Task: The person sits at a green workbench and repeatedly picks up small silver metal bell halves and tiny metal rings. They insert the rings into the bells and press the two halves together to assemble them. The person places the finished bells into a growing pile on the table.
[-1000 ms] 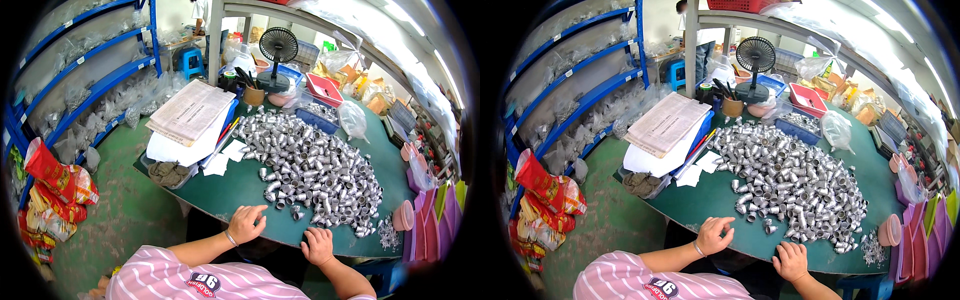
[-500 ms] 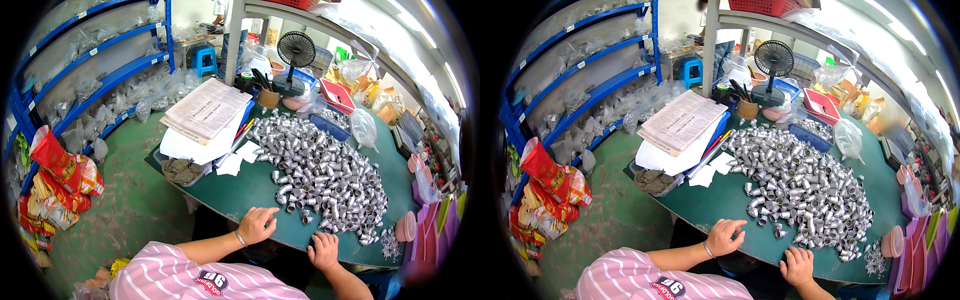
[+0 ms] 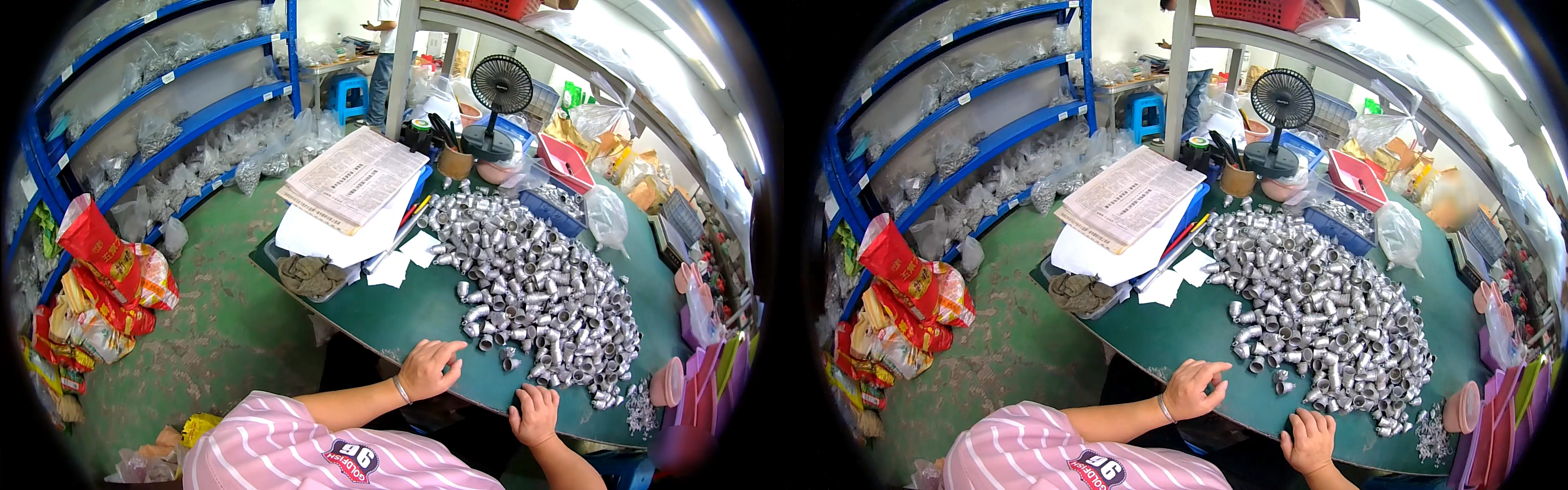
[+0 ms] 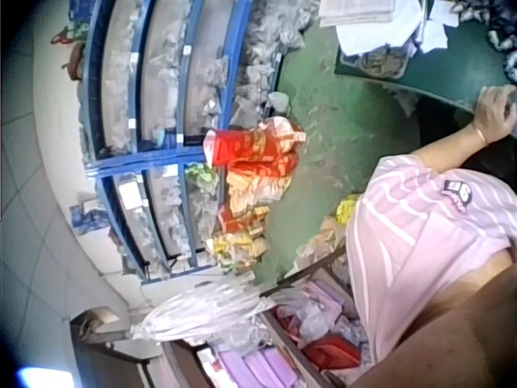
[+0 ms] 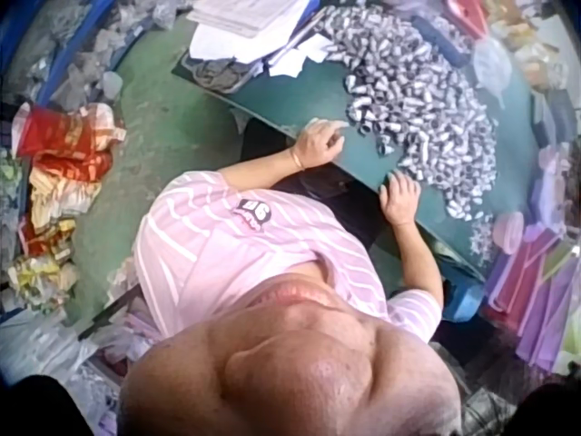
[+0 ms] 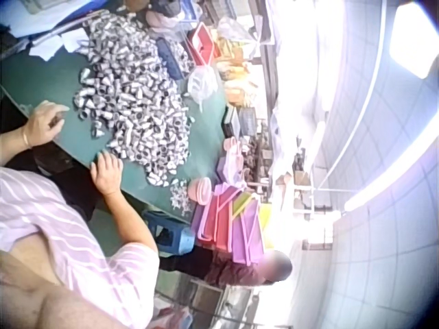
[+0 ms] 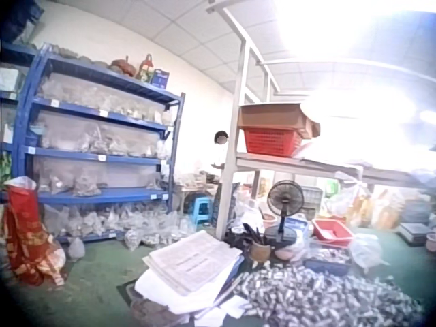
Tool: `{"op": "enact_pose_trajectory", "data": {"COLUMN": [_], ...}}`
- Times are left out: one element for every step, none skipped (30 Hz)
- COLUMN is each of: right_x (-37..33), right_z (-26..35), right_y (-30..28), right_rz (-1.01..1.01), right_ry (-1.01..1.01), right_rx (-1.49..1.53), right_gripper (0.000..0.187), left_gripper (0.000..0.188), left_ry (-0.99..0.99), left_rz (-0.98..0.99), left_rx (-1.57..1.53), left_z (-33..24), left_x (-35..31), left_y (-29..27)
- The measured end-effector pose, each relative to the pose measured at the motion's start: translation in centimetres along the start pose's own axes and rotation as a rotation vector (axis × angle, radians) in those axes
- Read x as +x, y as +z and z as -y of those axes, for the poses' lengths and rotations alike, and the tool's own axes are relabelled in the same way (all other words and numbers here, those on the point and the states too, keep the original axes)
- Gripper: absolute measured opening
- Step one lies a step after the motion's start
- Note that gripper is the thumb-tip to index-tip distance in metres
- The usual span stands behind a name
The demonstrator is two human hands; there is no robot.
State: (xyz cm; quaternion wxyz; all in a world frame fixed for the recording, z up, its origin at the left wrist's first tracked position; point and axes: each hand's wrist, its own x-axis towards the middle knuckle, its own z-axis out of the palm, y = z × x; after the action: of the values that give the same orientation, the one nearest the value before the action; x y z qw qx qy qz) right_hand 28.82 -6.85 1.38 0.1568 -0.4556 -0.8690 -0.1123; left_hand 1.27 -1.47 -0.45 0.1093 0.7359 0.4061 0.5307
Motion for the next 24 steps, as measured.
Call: {"op": "enact_pose_trajectory", "data": {"right_x": [0.0, 0.0, -0.1, -0.1, 0.0, 0.0, -0.1, -0.1, -0.1, -0.1, 0.0, 0.1, 0.3, 0.2, 0.2, -0.1, 0.1, -0.2, -0.9, -0.2, 1.1, 2.9, 4.3, 5.3], "right_z": [0.0, 0.0, 0.0, 0.0, 0.0, 0.0, -0.1, -0.1, 0.0, -0.1, -0.1, -0.1, -0.1, 0.0, 0.0, 0.1, -0.1, -0.5, -0.9, -1.2, -1.3, -0.8, -0.2, 0.5], "right_y": [0.0, 0.0, 0.0, 0.0, -0.1, 0.0, 0.1, 0.2, 0.2, 0.2, 0.3, 0.3, 0.2, 0.0, -0.3, -0.4, -0.4, -0.5, 0.0, 0.5, 0.9, 1.1, 1.6, 2.0], "right_rz": [-0.002, -0.004, -0.006, -0.005, -0.004, -0.004, -0.004, -0.002, -0.001, 0.003, 0.001, -0.001, -0.003, 0.005, 0.015, 0.023, -0.035, -0.079, -0.099, -0.156, -0.183, -0.201, -0.211, -0.178], "right_ry": [0.001, 0.002, 0.004, 0.004, 0.004, 0.005, 0.006, 0.008, 0.01, 0.011, 0.008, 0.004, 0.003, 0.01, 0.019, 0.032, 0.012, 0.008, 0.066, 0.1, 0.124, 0.163, 0.246, 0.336], "right_rx": [0.003, 0.005, 0.007, 0.01, 0.011, 0.013, 0.012, 0.015, 0.019, 0.024, 0.022, 0.021, 0.012, 0.02, 0.027, 0.039, 0.105, 0.174, 0.281, 0.308, 0.336, 0.302, 0.258, 0.226], "right_gripper": [0.038, 0.038, 0.038, 0.038, 0.038, 0.038, 0.038, 0.038, 0.038, 0.038, 0.038, 0.038, 0.038, 0.038, 0.038, 0.038, 0.038, 0.038, 0.037, 0.035, 0.037, 0.041, 0.042, 0.043], "left_gripper": [0.029, 0.029, 0.029, 0.029, 0.029, 0.029, 0.029, 0.029, 0.029, 0.029, 0.029, 0.029, 0.029, 0.029, 0.029, 0.028, 0.028, 0.028, 0.028, 0.028, 0.028, 0.028, 0.029, 0.031], "left_ry": [0.002, 0.004, 0.009, 0.015, 0.021, 0.018, 0.016, 0.014, 0.018, 0.018, 0.019, 0.014, 0.013, 0.013, 0.012, 0.012, 0.013, 0.037, 0.044, 0.053, 0.035, 0.016, -0.008, -0.037], "left_rz": [0.005, 0.011, 0.014, 0.02, 0.026, 0.031, 0.036, 0.04, 0.042, 0.043, 0.044, 0.044, 0.042, 0.041, 0.038, 0.042, 0.047, 0.036, 0.039, 0.045, 0.051, 0.059, 0.058, 0.08], "left_rx": [0.005, 0.009, 0.024, 0.038, 0.052, 0.056, 0.057, 0.058, 0.061, 0.065, 0.069, 0.07, 0.065, 0.06, 0.046, 0.035, 0.021, 0.047, 0.057, 0.064, 0.094, 0.121, 0.103, 0.094], "left_z": [-0.1, -0.1, -0.1, 0.0, 0.0, 0.0, -0.1, -0.1, 0.0, 0.0, 0.0, 0.0, 0.0, 0.0, 0.0, -0.2, -0.2, -0.2, -0.1, 0.3, 0.6, 1.0, 1.1, 1.1], "left_x": [0.0, 0.0, 0.1, 0.2, 0.2, 0.2, 0.2, 0.2, 0.2, 0.2, 0.1, 0.1, 0.2, 0.3, 0.5, 0.5, 0.5, 0.6, 0.5, 0.7, 0.5, 0.4, 0.3, 0.1], "left_y": [0.0, 0.1, 0.1, 0.1, 0.1, 0.1, 0.1, 0.1, 0.1, 0.0, 0.0, 0.0, 0.0, 0.0, 0.0, 0.1, 0.3, 0.4, 0.6, 0.6, 0.7, 0.5, 0.5, 0.7]}}
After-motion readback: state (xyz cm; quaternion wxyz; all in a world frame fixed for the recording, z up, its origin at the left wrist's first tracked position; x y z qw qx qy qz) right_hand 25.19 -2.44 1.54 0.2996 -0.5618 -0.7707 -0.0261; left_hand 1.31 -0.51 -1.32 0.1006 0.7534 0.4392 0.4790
